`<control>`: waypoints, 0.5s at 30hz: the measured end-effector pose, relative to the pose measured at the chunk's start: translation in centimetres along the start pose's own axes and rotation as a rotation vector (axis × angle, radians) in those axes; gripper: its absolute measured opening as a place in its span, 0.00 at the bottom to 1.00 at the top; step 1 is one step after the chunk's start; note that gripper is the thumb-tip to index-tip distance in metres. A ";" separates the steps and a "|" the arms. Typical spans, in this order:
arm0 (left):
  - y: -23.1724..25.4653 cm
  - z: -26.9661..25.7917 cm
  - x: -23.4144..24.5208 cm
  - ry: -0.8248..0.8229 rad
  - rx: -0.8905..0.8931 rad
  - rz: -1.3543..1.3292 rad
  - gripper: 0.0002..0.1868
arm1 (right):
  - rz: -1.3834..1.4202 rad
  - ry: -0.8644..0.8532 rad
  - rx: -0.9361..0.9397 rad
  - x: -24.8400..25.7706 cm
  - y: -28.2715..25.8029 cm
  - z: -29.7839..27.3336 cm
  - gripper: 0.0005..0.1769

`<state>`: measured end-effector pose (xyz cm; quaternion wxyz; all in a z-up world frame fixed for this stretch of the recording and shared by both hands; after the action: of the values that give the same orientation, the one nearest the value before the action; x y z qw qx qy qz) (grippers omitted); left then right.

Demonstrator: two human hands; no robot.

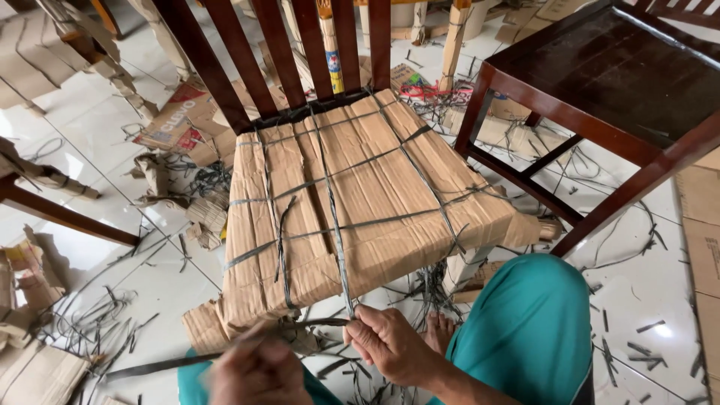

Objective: Securing cardboard packaging to a wooden chair seat using plastic straps and manual knotting.

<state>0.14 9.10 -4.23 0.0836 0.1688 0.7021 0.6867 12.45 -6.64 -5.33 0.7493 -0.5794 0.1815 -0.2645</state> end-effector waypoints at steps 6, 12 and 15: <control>1.7 -4.8 -5.6 -0.431 -0.097 0.161 0.28 | -0.090 -0.021 0.066 0.1 -0.9 -0.1 0.26; 10.0 -6.7 -5.2 -0.361 -0.429 -0.053 0.21 | -0.090 -0.096 0.102 -0.5 -1.5 0.2 0.16; 6.7 -6.4 -4.8 -0.280 -0.431 -0.065 0.15 | -0.197 -0.090 -0.071 0.0 0.5 0.9 0.17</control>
<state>3.17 1.42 2.19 0.2359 0.2178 0.5262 0.7874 13.07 -5.91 -5.60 0.7060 -0.6318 0.0991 -0.3042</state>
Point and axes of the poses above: each hand's wrist, its own z-axis towards the middle knuckle, its own x-axis out of the back of the hand, y = z × x, the point moved 7 cm from there along z, towards the middle knuckle, and after that the axes turned 9 degrees about x, right-handed, at the moved point
